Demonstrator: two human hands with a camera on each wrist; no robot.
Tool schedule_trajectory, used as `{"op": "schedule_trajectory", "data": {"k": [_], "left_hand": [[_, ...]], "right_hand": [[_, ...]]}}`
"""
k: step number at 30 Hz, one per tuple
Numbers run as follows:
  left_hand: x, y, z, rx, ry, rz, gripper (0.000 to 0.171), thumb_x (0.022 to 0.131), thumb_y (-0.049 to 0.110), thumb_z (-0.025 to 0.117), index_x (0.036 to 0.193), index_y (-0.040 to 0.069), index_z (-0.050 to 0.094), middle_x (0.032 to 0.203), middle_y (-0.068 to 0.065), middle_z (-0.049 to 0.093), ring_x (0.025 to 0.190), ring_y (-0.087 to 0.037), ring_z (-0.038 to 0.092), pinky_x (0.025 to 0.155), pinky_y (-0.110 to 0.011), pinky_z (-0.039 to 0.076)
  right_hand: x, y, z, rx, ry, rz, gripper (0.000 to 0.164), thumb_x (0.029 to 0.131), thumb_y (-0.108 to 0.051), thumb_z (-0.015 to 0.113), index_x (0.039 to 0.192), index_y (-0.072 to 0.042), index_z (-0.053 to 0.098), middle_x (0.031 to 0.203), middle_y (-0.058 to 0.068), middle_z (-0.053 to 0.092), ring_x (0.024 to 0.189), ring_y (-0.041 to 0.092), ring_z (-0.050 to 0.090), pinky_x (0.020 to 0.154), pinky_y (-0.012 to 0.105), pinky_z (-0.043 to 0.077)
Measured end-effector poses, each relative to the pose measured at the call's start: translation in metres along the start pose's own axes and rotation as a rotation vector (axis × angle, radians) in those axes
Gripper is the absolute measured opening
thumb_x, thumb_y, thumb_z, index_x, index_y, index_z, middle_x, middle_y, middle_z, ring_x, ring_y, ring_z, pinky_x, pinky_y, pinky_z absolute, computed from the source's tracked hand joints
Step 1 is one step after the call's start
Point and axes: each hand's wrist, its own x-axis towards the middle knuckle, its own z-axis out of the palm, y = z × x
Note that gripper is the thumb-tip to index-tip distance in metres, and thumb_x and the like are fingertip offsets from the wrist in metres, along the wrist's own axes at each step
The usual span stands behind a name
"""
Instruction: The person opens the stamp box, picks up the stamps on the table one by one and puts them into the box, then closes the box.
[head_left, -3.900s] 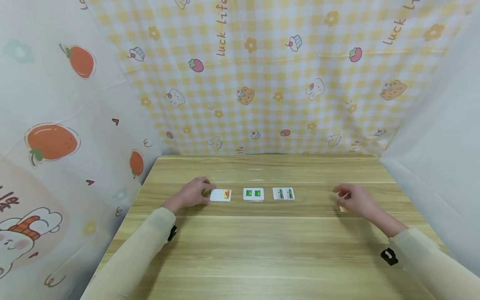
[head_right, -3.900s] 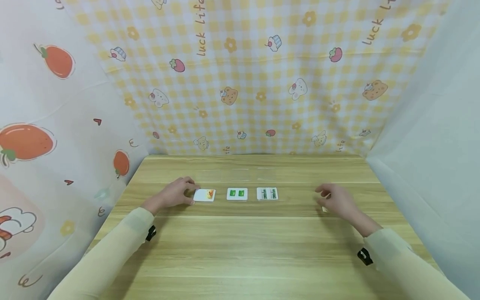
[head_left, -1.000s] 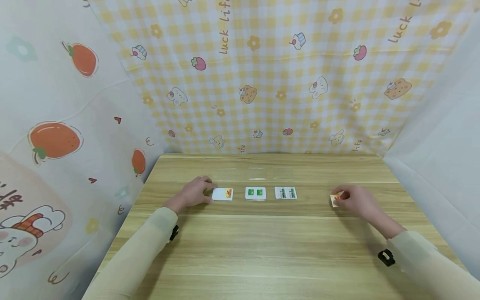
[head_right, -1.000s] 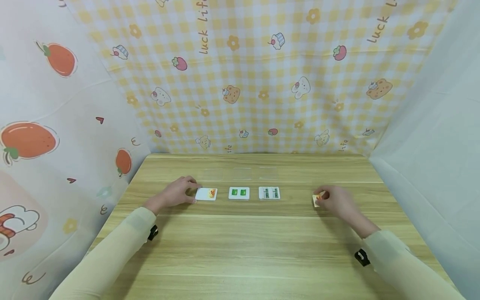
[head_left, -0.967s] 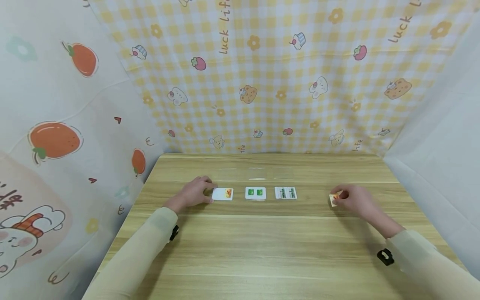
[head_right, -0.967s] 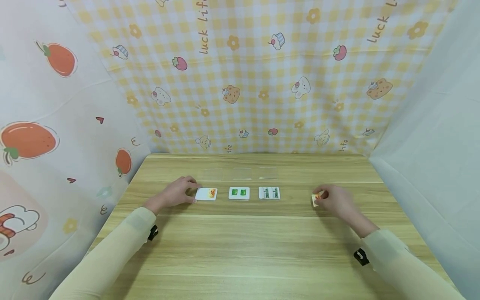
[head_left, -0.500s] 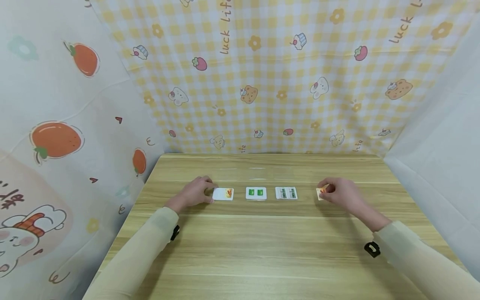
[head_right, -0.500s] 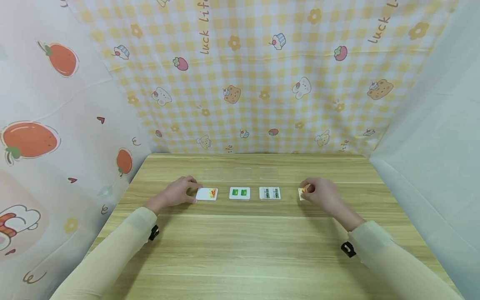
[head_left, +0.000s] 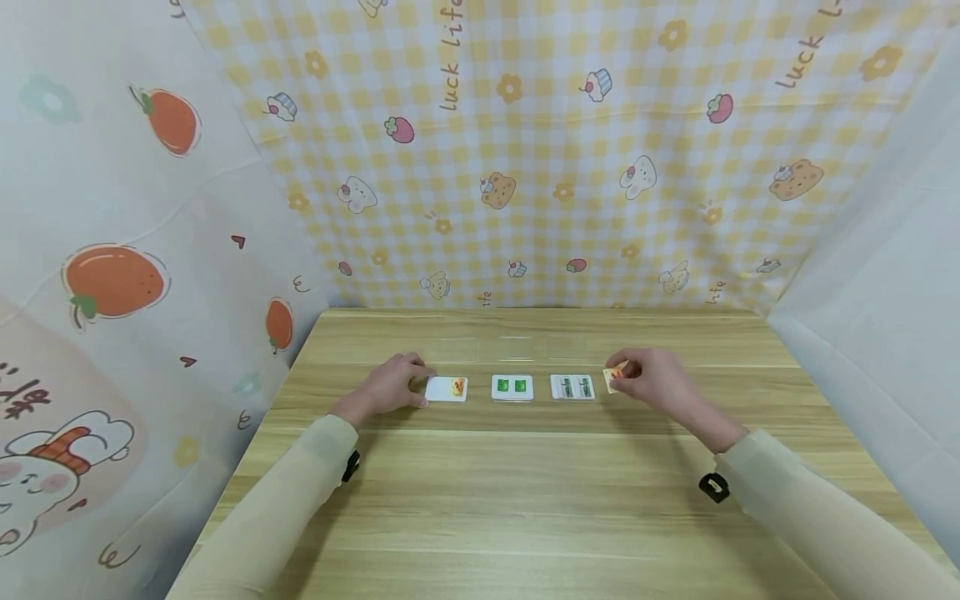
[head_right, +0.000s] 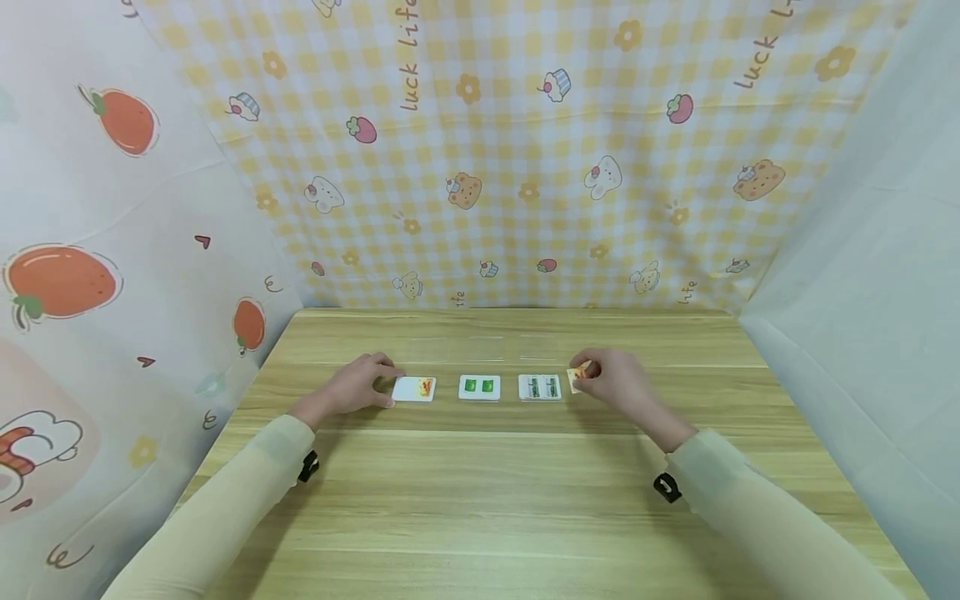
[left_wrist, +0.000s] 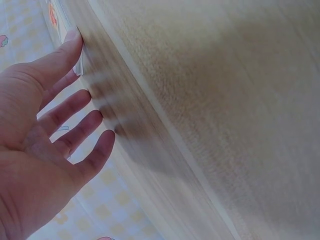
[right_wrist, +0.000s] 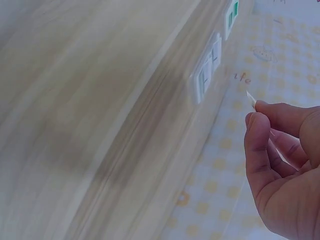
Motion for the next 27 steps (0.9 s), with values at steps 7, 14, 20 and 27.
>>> {"op": "schedule_trajectory", "data": {"k": [7,14,20,27], "left_hand": [[0.001,0.0,0.0,-0.003,0.0,0.002,0.064,0.082,0.034,0.084,0.138,0.012,0.063,0.135,-0.01,0.055,0.117,-0.03,0.051,0.095,-0.05,0.046],[0.001,-0.002,0.002,-0.001,0.004,0.003,0.064,0.082,0.034,0.085,0.138,0.011,0.063,0.133,-0.01,0.055,0.116,-0.03,0.051,0.093,-0.049,0.047],[0.001,-0.004,0.004,0.009,0.009,0.006,0.063,0.082,0.034,0.084,0.138,0.014,0.064,0.133,-0.01,0.056,0.117,-0.031,0.051,0.093,-0.051,0.047],[0.0,-0.001,0.001,-0.003,0.006,-0.002,0.062,0.083,0.032,0.084,0.138,0.013,0.063,0.132,-0.009,0.056,0.117,-0.03,0.051,0.093,-0.051,0.046]], "right_hand": [[0.011,-0.013,0.012,0.022,0.005,-0.028,0.023,0.089,-0.009,0.077,0.111,-0.006,0.073,0.08,0.0,0.067,0.068,0.016,0.06,0.055,0.029,0.049],[0.019,-0.026,0.022,0.077,-0.03,-0.019,0.024,0.091,-0.008,0.075,0.114,-0.007,0.072,0.081,0.001,0.067,0.068,0.016,0.062,0.056,0.03,0.051],[0.026,-0.042,0.032,0.113,-0.024,-0.047,0.023,0.091,-0.008,0.074,0.114,-0.008,0.073,0.083,0.002,0.067,0.069,0.015,0.064,0.057,0.031,0.053],[0.04,-0.06,0.051,0.169,-0.035,-0.062,0.022,0.092,-0.007,0.072,0.113,-0.008,0.073,0.083,0.003,0.067,0.067,0.015,0.065,0.056,0.031,0.053]]}}
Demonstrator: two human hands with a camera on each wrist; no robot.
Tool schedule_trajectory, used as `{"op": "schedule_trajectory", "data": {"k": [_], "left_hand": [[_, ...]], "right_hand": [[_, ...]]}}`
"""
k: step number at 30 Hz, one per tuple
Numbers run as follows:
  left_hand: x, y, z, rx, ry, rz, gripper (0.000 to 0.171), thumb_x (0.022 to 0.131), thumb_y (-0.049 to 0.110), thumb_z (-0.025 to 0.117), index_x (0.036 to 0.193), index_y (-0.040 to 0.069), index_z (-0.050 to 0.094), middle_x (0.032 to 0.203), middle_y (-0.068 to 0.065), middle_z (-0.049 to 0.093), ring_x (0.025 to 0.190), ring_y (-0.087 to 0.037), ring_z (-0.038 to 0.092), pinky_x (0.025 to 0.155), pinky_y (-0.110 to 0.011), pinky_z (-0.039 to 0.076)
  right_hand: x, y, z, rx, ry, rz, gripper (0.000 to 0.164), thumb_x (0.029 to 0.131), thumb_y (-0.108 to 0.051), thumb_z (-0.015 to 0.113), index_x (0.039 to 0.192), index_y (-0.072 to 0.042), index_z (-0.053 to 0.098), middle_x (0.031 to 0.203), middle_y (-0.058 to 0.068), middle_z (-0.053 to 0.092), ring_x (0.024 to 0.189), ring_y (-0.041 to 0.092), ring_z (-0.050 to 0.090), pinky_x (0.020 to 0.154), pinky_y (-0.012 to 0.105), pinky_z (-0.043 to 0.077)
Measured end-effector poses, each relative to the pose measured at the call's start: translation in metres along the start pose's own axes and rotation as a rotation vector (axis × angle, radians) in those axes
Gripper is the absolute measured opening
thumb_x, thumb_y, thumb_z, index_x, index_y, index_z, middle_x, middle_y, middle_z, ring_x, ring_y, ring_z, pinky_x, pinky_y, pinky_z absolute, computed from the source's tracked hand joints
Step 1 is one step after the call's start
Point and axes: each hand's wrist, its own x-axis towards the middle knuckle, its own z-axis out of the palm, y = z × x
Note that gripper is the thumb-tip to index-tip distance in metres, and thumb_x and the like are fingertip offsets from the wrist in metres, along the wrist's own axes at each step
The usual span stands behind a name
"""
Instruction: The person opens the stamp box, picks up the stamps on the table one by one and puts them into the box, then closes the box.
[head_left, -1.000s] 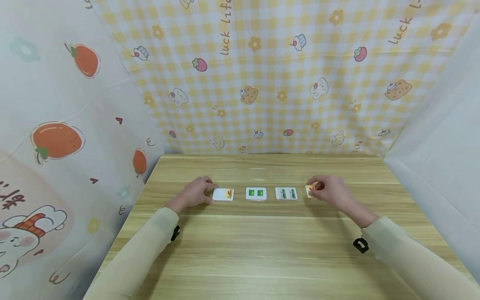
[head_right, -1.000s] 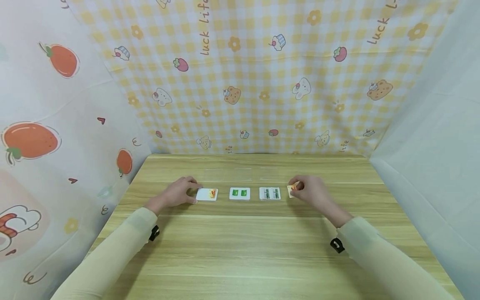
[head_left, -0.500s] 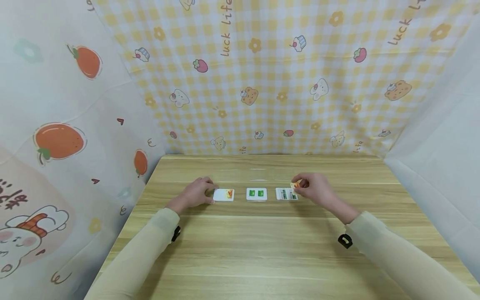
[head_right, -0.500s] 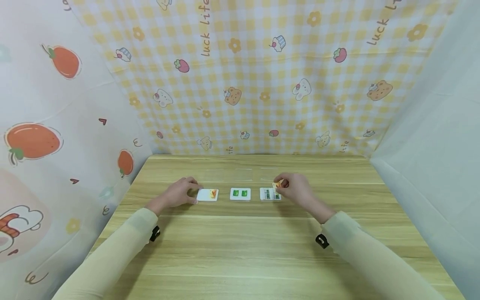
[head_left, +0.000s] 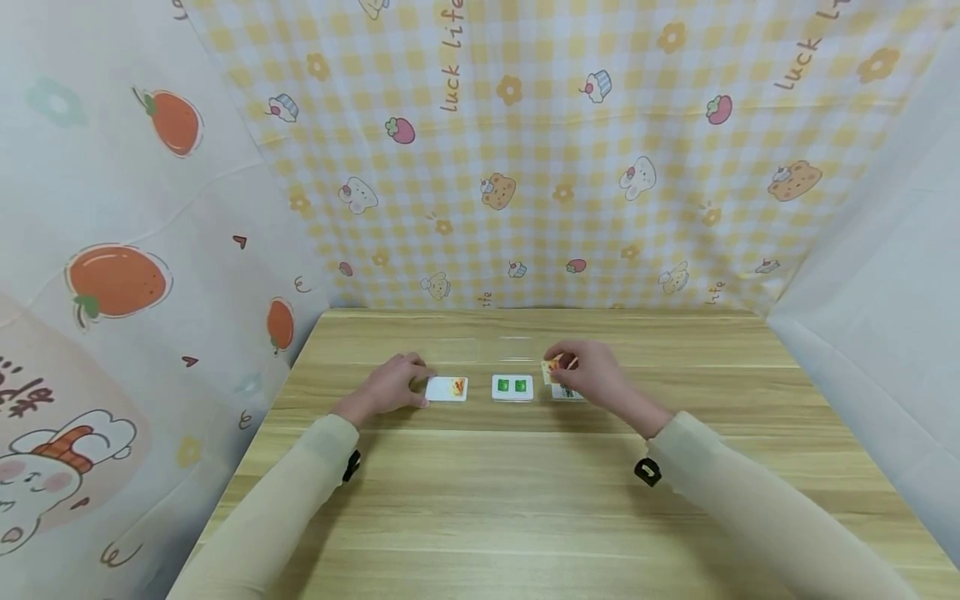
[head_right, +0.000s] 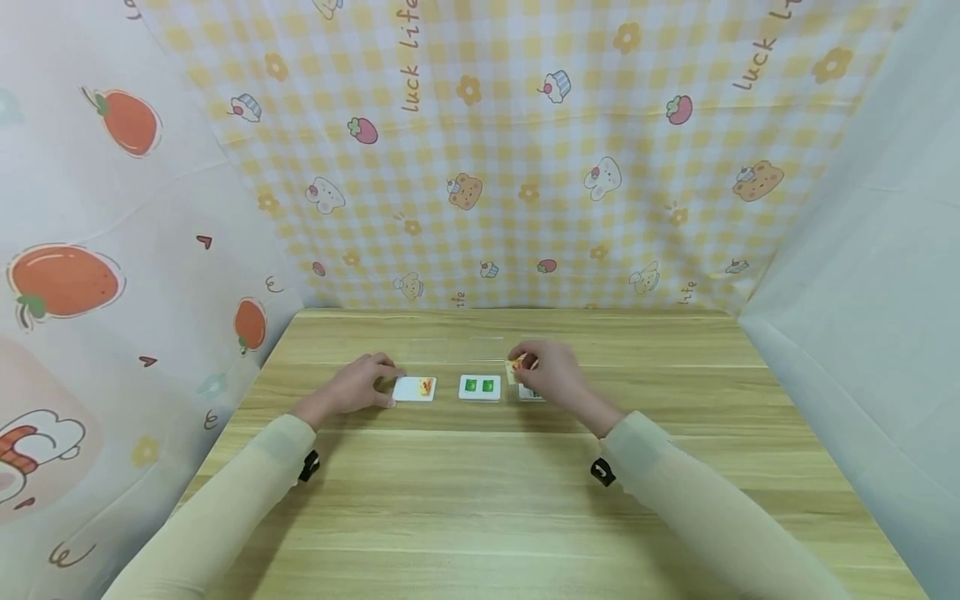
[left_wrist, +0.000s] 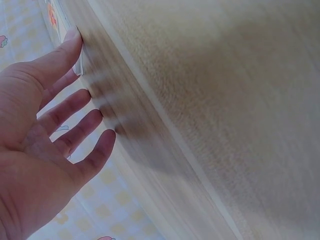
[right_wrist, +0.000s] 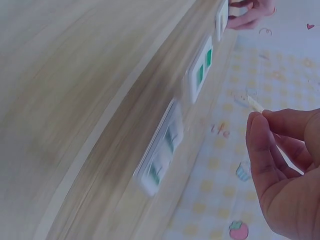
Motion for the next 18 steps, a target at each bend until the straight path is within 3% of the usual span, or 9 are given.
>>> {"op": "schedule_trajectory", "data": {"k": [10,18], "left_hand": [[0.0,0.001,-0.001,-0.003,-0.01,-0.01,0.062,0.083,0.032,0.084,0.138,0.014,0.064,0.132,-0.008,0.055,0.117,-0.03,0.051,0.093,-0.051,0.046],[0.0,-0.001,0.0,-0.005,-0.002,-0.004,0.061,0.082,0.032,0.084,0.137,0.014,0.064,0.133,-0.008,0.056,0.117,-0.03,0.051,0.095,-0.05,0.046]], "right_hand": [[0.024,-0.025,0.037,0.091,-0.022,-0.006,0.014,0.092,-0.003,0.071,0.105,-0.006,0.073,0.08,0.005,0.065,0.066,0.024,0.068,0.056,0.029,0.056],[0.039,-0.042,0.066,0.096,-0.018,-0.029,0.007,0.092,-0.008,0.072,0.097,-0.012,0.074,0.079,0.0,0.067,0.064,0.014,0.066,0.055,0.029,0.054]]}}
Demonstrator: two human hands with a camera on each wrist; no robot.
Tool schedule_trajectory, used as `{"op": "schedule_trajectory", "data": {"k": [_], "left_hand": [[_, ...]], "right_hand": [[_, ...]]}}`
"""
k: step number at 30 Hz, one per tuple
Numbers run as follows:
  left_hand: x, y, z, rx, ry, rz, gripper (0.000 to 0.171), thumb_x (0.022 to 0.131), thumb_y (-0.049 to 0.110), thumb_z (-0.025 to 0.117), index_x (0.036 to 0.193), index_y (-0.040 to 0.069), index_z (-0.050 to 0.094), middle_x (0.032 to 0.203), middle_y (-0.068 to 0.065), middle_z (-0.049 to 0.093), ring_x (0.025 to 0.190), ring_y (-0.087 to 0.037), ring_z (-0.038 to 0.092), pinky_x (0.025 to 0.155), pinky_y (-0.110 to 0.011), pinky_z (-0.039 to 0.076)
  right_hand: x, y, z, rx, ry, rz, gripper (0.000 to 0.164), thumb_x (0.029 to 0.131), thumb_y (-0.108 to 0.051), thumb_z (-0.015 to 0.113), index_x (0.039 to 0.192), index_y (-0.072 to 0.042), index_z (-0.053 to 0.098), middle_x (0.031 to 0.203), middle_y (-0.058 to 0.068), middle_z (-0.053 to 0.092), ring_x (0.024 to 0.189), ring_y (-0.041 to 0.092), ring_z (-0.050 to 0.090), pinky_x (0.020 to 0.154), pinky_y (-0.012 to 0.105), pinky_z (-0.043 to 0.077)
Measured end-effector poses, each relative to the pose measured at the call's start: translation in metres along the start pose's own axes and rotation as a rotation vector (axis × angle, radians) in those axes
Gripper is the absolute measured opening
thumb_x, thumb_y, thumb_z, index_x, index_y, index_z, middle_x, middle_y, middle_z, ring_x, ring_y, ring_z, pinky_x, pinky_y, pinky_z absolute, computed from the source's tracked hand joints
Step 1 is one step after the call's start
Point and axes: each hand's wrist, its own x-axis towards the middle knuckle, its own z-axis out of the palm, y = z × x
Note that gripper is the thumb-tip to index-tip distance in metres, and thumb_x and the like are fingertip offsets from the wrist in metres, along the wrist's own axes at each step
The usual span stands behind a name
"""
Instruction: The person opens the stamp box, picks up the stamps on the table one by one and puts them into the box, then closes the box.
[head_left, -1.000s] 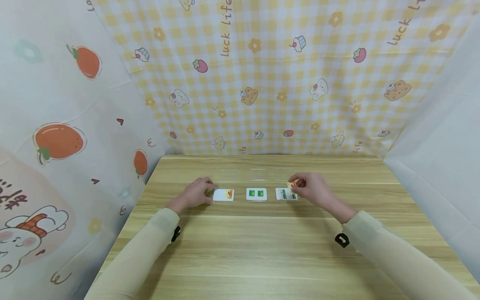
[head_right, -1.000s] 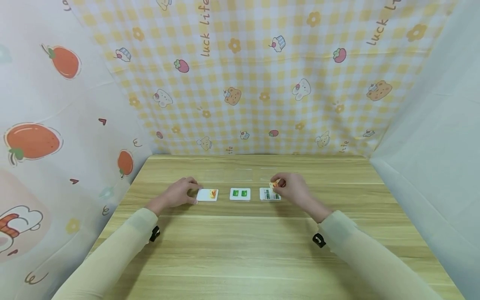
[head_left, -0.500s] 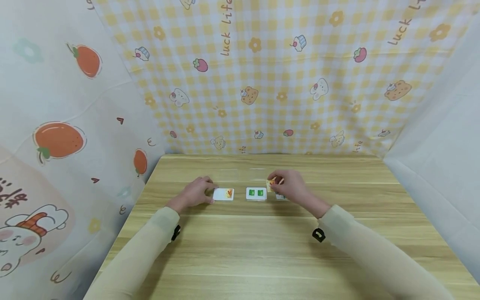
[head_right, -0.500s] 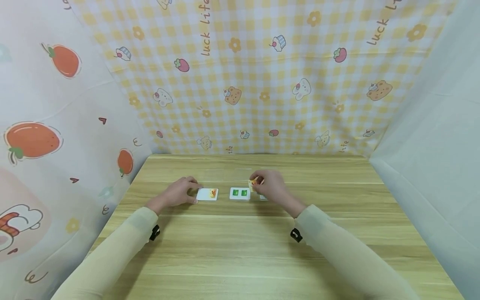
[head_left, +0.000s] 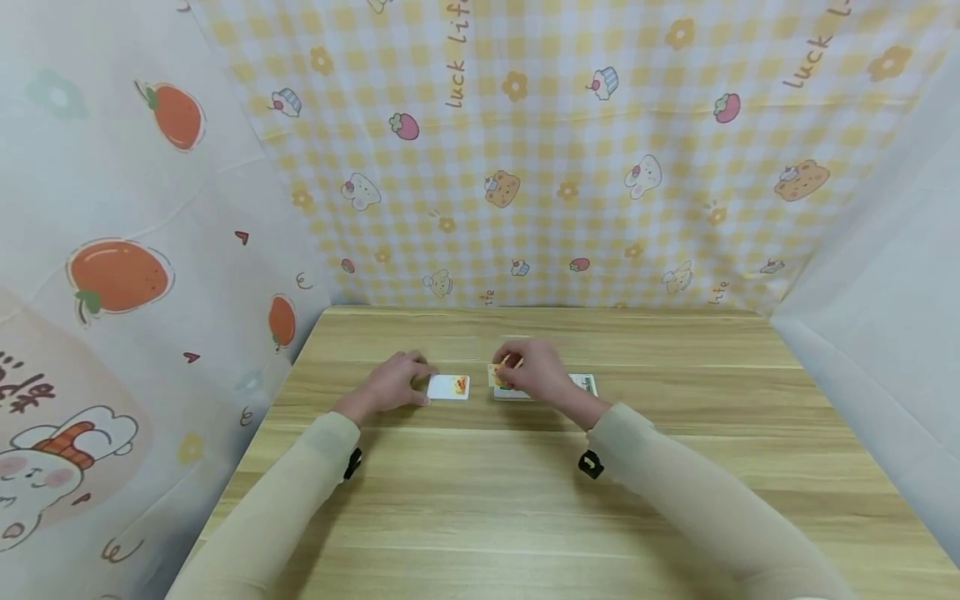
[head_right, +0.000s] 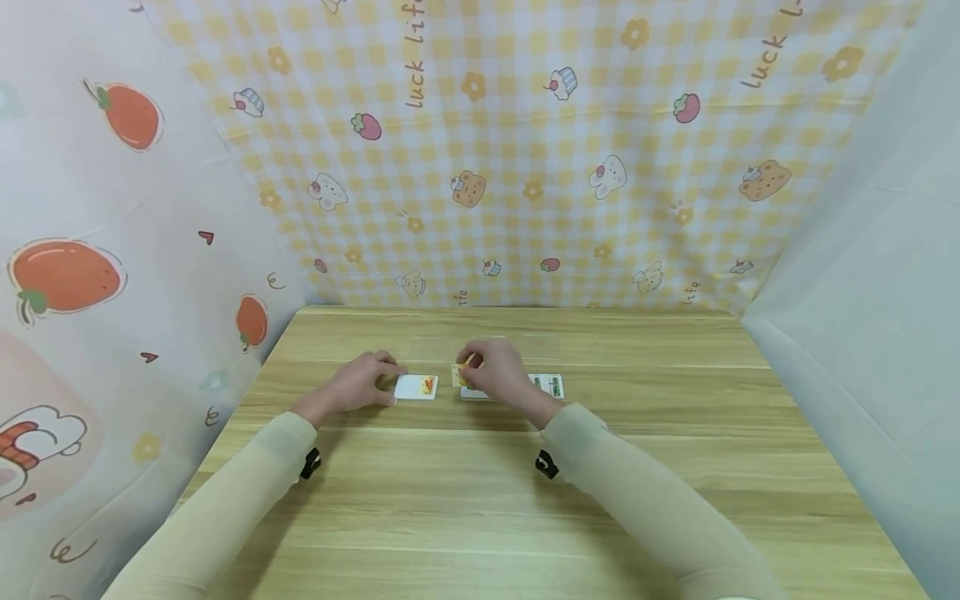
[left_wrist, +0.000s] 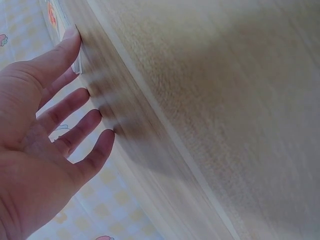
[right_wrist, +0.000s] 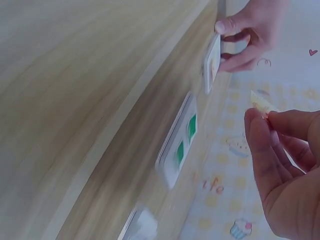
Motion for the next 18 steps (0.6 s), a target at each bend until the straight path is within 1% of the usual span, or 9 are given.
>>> {"op": "schedule_trajectory", "data": {"k": [3,5,8,12,18], "left_hand": [[0.0,0.0,-0.001,-0.005,-0.003,0.001,0.061,0.083,0.033,0.084,0.137,0.013,0.064,0.134,-0.009,0.055,0.118,-0.031,0.05,0.096,-0.051,0.045],[0.0,0.002,-0.002,-0.011,-0.007,0.003,0.061,0.083,0.033,0.084,0.137,0.013,0.064,0.135,-0.009,0.055,0.119,-0.032,0.05,0.096,-0.051,0.045],[0.001,0.002,-0.002,-0.015,-0.008,0.013,0.061,0.083,0.033,0.084,0.137,0.012,0.064,0.135,-0.01,0.054,0.119,-0.032,0.05,0.096,-0.052,0.045],[0.002,0.0,-0.002,-0.006,-0.005,0.024,0.061,0.083,0.032,0.084,0.137,0.012,0.064,0.134,-0.01,0.055,0.119,-0.033,0.05,0.095,-0.053,0.045],[0.003,-0.003,0.0,0.001,-0.001,0.03,0.061,0.083,0.032,0.084,0.137,0.013,0.064,0.133,-0.01,0.055,0.119,-0.033,0.05,0.095,-0.053,0.046]], "right_hand": [[0.007,-0.006,0.01,-0.037,0.002,-0.021,0.004,0.091,-0.011,0.074,0.094,-0.013,0.074,0.077,-0.003,0.068,0.065,0.012,0.065,0.054,0.029,0.05],[0.011,-0.01,0.015,-0.054,-0.005,-0.025,0.003,0.091,-0.013,0.075,0.094,-0.012,0.074,0.076,-0.004,0.068,0.067,0.011,0.064,0.056,0.029,0.05],[0.017,-0.015,0.023,-0.058,-0.024,-0.024,0.004,0.091,-0.015,0.076,0.092,-0.012,0.073,0.076,-0.005,0.067,0.068,0.01,0.063,0.057,0.028,0.05],[0.028,-0.022,0.036,-0.066,-0.036,-0.04,0.006,0.091,-0.014,0.076,0.087,-0.014,0.072,0.076,-0.005,0.068,0.069,0.009,0.063,0.059,0.025,0.05],[0.044,-0.028,0.054,-0.133,-0.045,-0.063,0.01,0.089,-0.014,0.079,0.082,-0.016,0.072,0.075,-0.008,0.067,0.068,0.006,0.061,0.061,0.023,0.049]]}}
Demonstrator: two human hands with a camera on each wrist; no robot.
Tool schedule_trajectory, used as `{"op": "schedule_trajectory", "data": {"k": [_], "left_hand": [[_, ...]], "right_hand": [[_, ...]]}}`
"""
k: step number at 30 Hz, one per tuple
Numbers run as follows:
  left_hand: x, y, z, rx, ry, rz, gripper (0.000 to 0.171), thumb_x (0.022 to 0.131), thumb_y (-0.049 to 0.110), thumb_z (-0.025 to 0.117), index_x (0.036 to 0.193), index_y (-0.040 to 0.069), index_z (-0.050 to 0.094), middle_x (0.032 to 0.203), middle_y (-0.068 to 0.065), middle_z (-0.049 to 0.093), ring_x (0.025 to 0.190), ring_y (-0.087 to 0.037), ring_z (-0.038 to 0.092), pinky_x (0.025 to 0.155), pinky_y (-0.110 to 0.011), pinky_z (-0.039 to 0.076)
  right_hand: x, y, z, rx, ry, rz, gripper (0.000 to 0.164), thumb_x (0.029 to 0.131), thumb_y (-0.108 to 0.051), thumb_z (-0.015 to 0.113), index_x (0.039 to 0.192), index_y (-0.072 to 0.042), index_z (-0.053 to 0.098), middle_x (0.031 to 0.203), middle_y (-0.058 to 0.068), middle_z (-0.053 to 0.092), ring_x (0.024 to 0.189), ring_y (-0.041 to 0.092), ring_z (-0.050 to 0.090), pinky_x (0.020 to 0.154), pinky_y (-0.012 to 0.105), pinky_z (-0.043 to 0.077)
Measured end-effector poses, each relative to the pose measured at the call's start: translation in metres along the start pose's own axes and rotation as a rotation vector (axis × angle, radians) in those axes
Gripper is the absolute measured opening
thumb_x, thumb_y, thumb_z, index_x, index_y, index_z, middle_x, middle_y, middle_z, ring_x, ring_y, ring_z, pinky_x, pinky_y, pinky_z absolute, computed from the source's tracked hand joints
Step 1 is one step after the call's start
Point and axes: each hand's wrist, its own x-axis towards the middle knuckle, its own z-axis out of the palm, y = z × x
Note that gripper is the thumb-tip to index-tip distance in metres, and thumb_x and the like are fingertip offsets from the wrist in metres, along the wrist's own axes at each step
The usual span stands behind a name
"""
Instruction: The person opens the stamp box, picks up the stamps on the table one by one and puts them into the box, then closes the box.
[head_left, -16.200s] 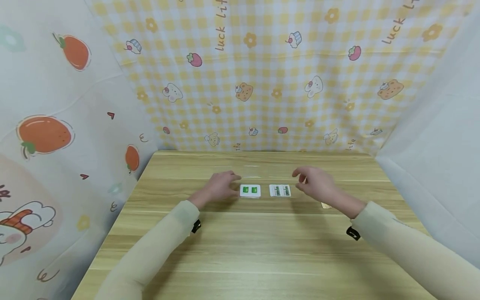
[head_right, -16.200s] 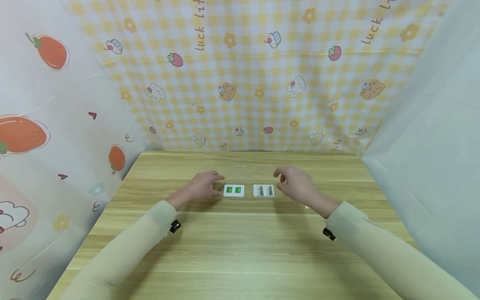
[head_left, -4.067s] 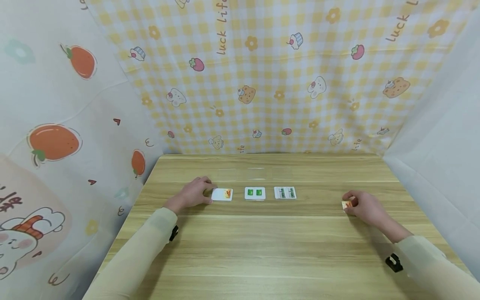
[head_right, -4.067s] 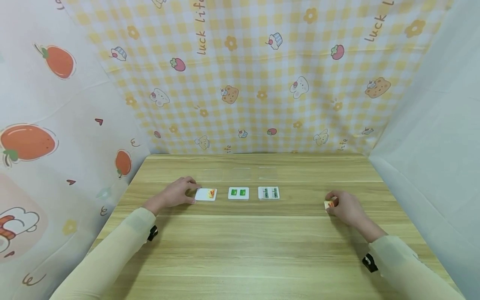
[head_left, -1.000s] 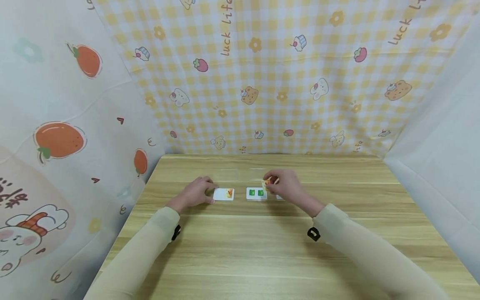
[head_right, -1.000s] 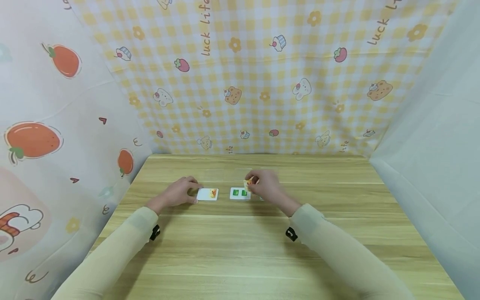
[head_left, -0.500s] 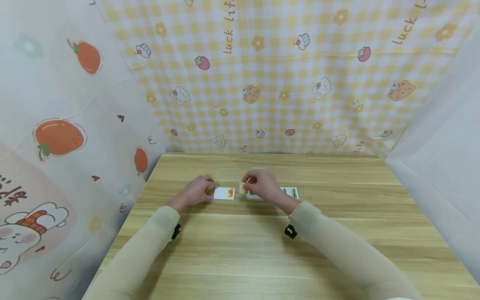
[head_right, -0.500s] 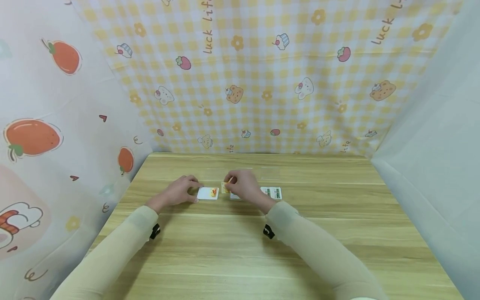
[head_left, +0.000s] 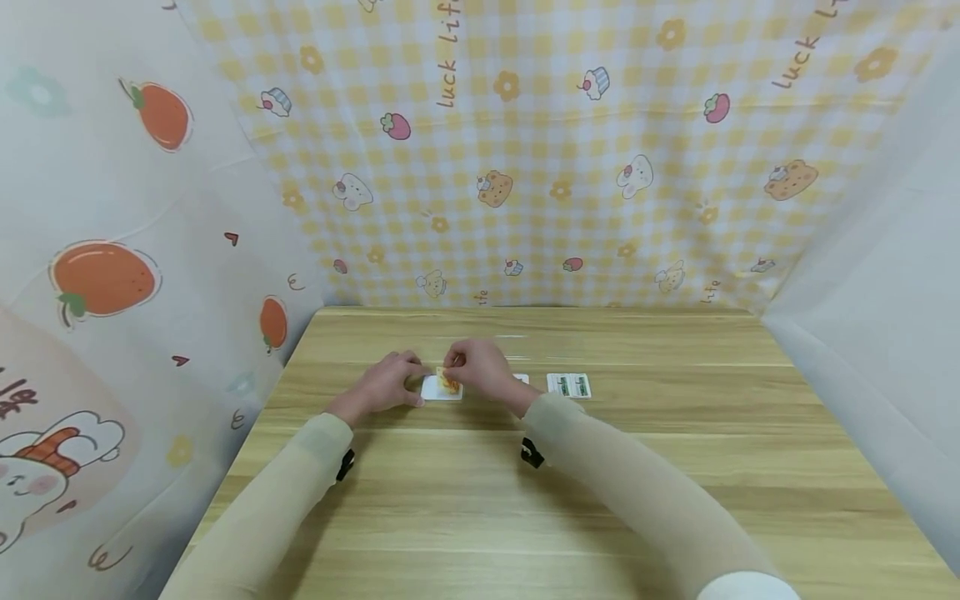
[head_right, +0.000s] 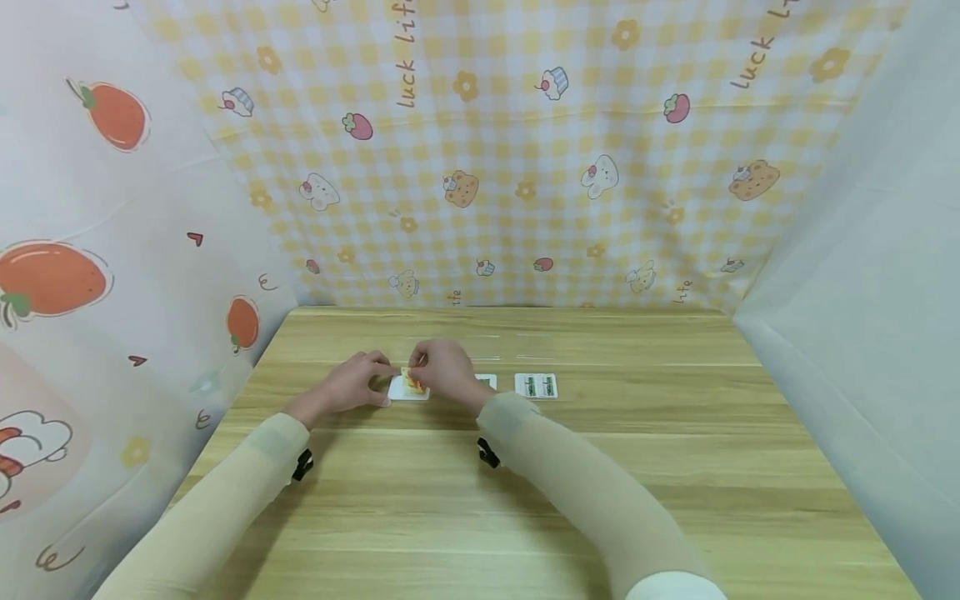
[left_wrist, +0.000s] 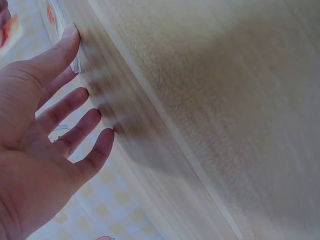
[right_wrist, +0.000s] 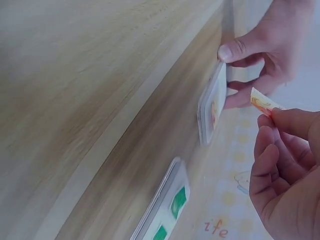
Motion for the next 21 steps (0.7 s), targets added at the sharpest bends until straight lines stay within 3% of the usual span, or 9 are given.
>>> {"op": "schedule_trajectory", "data": {"k": [8,21], "left_hand": [[0.0,-0.001,0.0,-0.001,0.009,0.02,0.061,0.083,0.033,0.084,0.134,0.007,0.064,0.135,-0.01,0.056,0.122,-0.034,0.049,0.098,-0.053,0.045],[-0.004,0.0,-0.003,-0.029,0.008,0.017,0.064,0.084,0.032,0.084,0.138,0.006,0.062,0.136,-0.01,0.054,0.122,-0.034,0.048,0.098,-0.052,0.045]], "right_hand": [[0.014,-0.002,0.015,0.012,-0.034,0.05,0.012,0.086,-0.012,0.08,0.079,-0.014,0.071,0.073,-0.007,0.066,0.057,0.009,0.061,0.051,0.023,0.049],[0.023,-0.003,0.031,-0.012,-0.061,0.094,0.01,0.085,-0.01,0.082,0.08,-0.011,0.074,0.075,-0.006,0.067,0.055,0.01,0.06,0.052,0.023,0.051]]}}
